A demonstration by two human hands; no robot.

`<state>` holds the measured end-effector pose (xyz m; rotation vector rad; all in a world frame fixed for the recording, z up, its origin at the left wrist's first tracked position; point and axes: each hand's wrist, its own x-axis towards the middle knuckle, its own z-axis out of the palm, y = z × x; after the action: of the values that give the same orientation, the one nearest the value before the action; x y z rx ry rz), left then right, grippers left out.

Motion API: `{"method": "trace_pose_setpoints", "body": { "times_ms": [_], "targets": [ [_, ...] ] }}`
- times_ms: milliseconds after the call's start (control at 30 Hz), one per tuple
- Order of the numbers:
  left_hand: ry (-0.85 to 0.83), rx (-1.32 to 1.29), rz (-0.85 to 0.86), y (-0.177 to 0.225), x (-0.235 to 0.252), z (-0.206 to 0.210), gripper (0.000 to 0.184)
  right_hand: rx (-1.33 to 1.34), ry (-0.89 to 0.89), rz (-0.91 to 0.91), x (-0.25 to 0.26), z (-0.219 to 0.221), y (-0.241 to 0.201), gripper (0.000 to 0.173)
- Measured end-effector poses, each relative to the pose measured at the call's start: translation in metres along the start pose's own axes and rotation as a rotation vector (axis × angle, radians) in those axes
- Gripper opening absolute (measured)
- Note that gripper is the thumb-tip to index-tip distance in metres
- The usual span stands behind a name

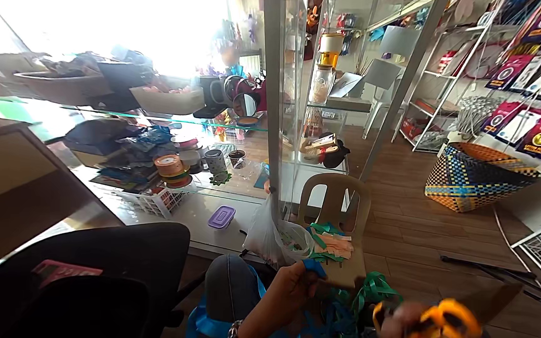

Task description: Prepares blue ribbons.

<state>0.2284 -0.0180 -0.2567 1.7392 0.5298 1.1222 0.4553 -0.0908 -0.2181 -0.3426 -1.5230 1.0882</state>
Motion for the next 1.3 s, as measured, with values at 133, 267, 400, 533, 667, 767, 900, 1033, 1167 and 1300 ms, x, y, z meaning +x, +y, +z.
{"method": "trace_pose_setpoints", "body": {
  "times_ms": [133, 267, 400, 533, 667, 767, 900, 1033, 1167, 1300],
  "targets": [
    [0.083, -0.056, -0.255, 0.012, 0.000, -0.002, 0.022, -0.481, 0.071, 0.475, 0.034, -0.076, 0.059, 0.040],
    [0.147, -0.134, -0.451, 0.019, 0.005, -0.001, 0.023, -0.977, -0.211, 1.244, 0.037, -0.125, 0.175, 0.040],
    [0.161, -0.203, -0.491, 0.018, 0.005, -0.004, 0.025, -1.143, -0.291, 1.410, 0.010, -0.136, 0.232, 0.052],
    [0.127, -0.255, -0.499, 0.015, 0.003, -0.009, 0.026, -1.158, -0.225, 1.365, 0.009, -0.132, 0.235, 0.062],
    [0.014, -0.278, -0.454, 0.011, 0.004, -0.011, 0.027, -0.818, 0.018, 0.850, 0.044, -0.104, 0.178, 0.040],
    [-0.178, -0.222, -0.503, 0.011, 0.006, -0.009, 0.025, -0.298, -0.119, 0.378, 0.074, -0.079, 0.122, 0.036],
    [-0.292, -0.159, -0.572, 0.018, 0.009, -0.003, 0.023, -0.567, -0.511, 0.026, 0.101, -0.066, 0.062, 0.033],
    [-0.303, -0.012, -0.608, 0.024, 0.009, 0.000, 0.022, -0.912, -0.646, -0.049, 0.112, -0.063, 0.029, 0.019],
    [-0.253, 0.198, -0.614, 0.029, 0.012, 0.007, 0.019, -1.127, -0.711, -0.098, 0.115, -0.054, 0.011, 0.012],
    [-0.230, 0.235, -0.582, 0.033, 0.012, 0.011, 0.016, -1.319, -0.704, -0.259, 0.109, -0.043, 0.008, 0.028]
  ]
}}
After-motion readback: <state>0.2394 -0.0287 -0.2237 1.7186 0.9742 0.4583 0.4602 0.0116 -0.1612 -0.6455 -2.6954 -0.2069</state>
